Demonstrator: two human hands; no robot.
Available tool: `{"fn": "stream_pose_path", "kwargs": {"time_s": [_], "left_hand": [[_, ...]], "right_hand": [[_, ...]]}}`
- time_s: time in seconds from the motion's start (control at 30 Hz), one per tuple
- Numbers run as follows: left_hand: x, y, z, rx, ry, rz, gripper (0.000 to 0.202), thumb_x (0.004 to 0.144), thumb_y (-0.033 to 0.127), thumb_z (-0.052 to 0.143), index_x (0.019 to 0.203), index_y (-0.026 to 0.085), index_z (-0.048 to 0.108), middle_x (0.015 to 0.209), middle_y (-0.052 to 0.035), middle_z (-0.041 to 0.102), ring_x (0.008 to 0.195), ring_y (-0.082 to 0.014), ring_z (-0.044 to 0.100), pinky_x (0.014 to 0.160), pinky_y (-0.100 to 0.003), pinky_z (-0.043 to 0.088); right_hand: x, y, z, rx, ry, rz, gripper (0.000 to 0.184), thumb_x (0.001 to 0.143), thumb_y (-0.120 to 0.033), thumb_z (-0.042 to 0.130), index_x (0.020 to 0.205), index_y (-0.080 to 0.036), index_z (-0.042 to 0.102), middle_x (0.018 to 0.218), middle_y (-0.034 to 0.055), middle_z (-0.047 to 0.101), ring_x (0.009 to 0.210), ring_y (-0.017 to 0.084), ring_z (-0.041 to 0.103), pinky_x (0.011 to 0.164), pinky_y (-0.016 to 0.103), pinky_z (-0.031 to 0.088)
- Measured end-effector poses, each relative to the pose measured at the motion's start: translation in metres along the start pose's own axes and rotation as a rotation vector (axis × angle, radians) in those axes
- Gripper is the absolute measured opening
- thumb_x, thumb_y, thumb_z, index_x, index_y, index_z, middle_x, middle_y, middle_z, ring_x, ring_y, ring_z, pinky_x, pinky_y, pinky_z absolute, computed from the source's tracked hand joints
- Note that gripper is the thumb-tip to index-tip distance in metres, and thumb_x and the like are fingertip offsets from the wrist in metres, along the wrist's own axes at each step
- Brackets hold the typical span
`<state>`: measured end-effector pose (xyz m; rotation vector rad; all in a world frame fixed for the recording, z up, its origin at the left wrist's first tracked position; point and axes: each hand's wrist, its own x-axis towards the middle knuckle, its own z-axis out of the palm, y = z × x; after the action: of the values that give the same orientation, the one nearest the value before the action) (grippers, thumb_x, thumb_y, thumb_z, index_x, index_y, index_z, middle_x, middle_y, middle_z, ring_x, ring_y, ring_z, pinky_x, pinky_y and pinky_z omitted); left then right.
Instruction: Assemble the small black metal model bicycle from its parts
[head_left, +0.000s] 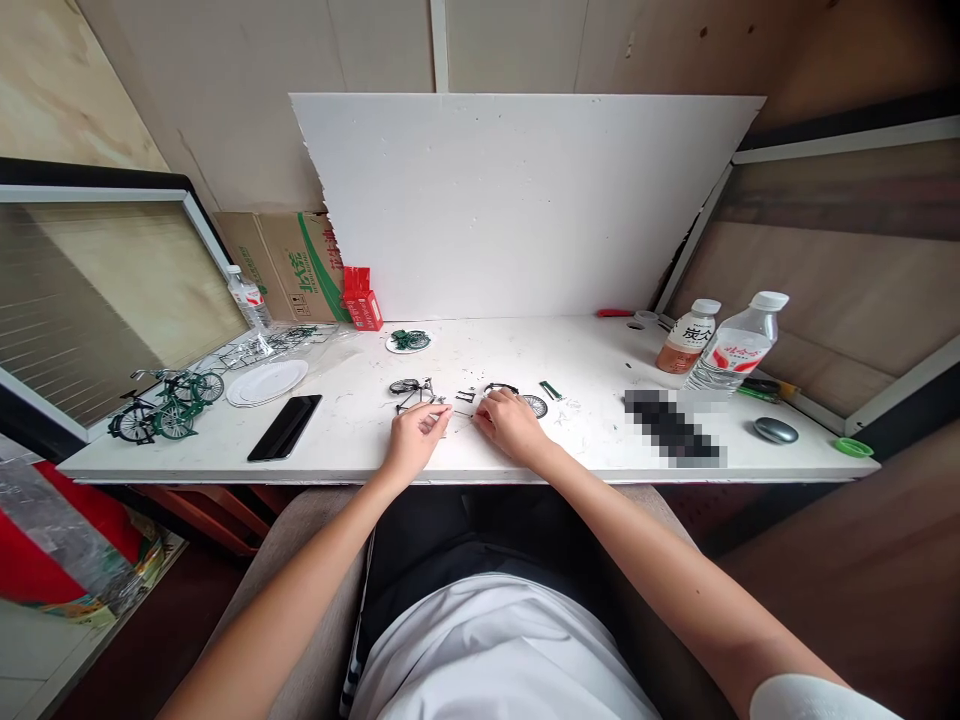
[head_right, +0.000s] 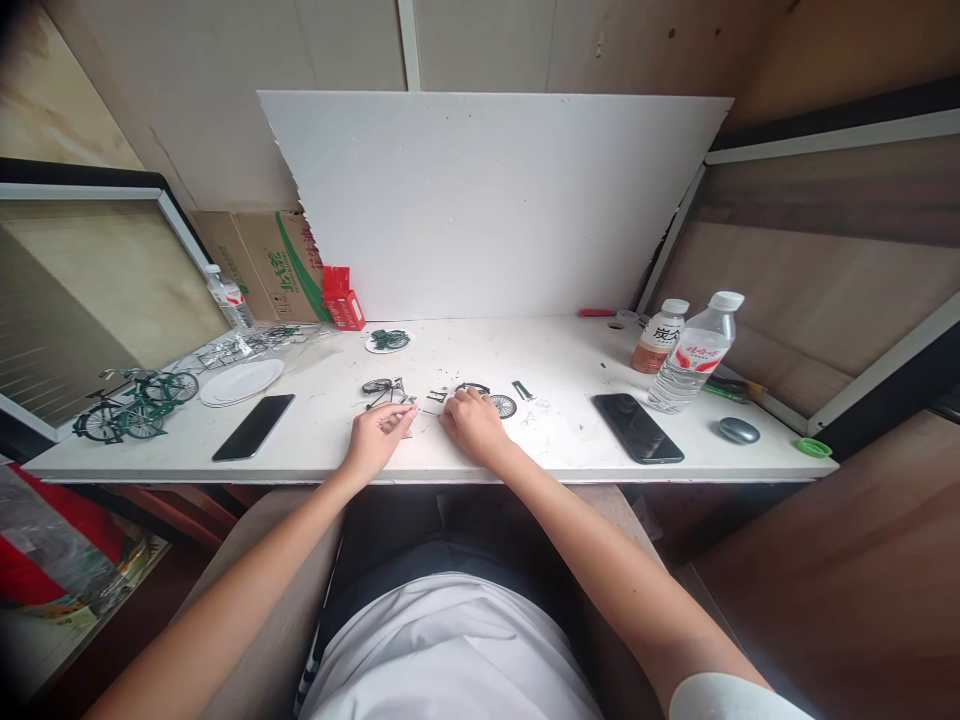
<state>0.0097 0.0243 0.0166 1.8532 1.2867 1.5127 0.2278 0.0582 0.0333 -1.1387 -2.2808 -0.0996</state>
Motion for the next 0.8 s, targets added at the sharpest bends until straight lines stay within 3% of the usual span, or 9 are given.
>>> {"fn": "stream_pose_path", "kwargs": {"time_s": [0.23, 0.4, 0.8], "left_hand": [[0.001, 0.003, -0.002, -0.146, -0.026, -0.166, 0.04, 0.09, 0.05, 0.079, 0.107, 0.014, 0.08, 0.092, -0.0119, 0.081, 0.077, -0.0261, 0.081, 0.068, -0.035, 0.066], [0.001, 0.002, -0.002, -0.186, -0.051, -0.191, 0.042, 0.088, 0.051, 0.08, 0.107, 0.013, 0.079, 0.101, -0.0149, 0.081, 0.085, -0.0285, 0.082, 0.074, -0.037, 0.067], [0.003, -0.001, -0.004, -0.232, -0.049, -0.248, 0.043, 0.083, 0.051, 0.085, 0.104, 0.014, 0.079, 0.094, -0.0131, 0.081, 0.09, -0.0314, 0.081, 0.082, -0.042, 0.067]], "right_hand": [[0.001, 0.002, 0.009, 0.217, 0.094, 0.121, 0.013, 0.106, -0.018, 0.056, 0.1, -0.021, 0.066, 0.095, 0.0089, 0.075, 0.093, 0.028, 0.064, 0.077, 0.04, 0.05], [0.001, 0.005, 0.012, 0.371, 0.17, 0.066, 0.019, 0.104, -0.013, 0.053, 0.105, -0.022, 0.069, 0.103, 0.0081, 0.074, 0.101, 0.028, 0.064, 0.085, 0.041, 0.052], [0.0, 0.004, 0.006, 0.531, 0.187, -0.039, 0.016, 0.108, -0.025, 0.053, 0.106, -0.025, 0.068, 0.103, 0.0081, 0.073, 0.097, 0.027, 0.062, 0.088, 0.043, 0.05]]}}
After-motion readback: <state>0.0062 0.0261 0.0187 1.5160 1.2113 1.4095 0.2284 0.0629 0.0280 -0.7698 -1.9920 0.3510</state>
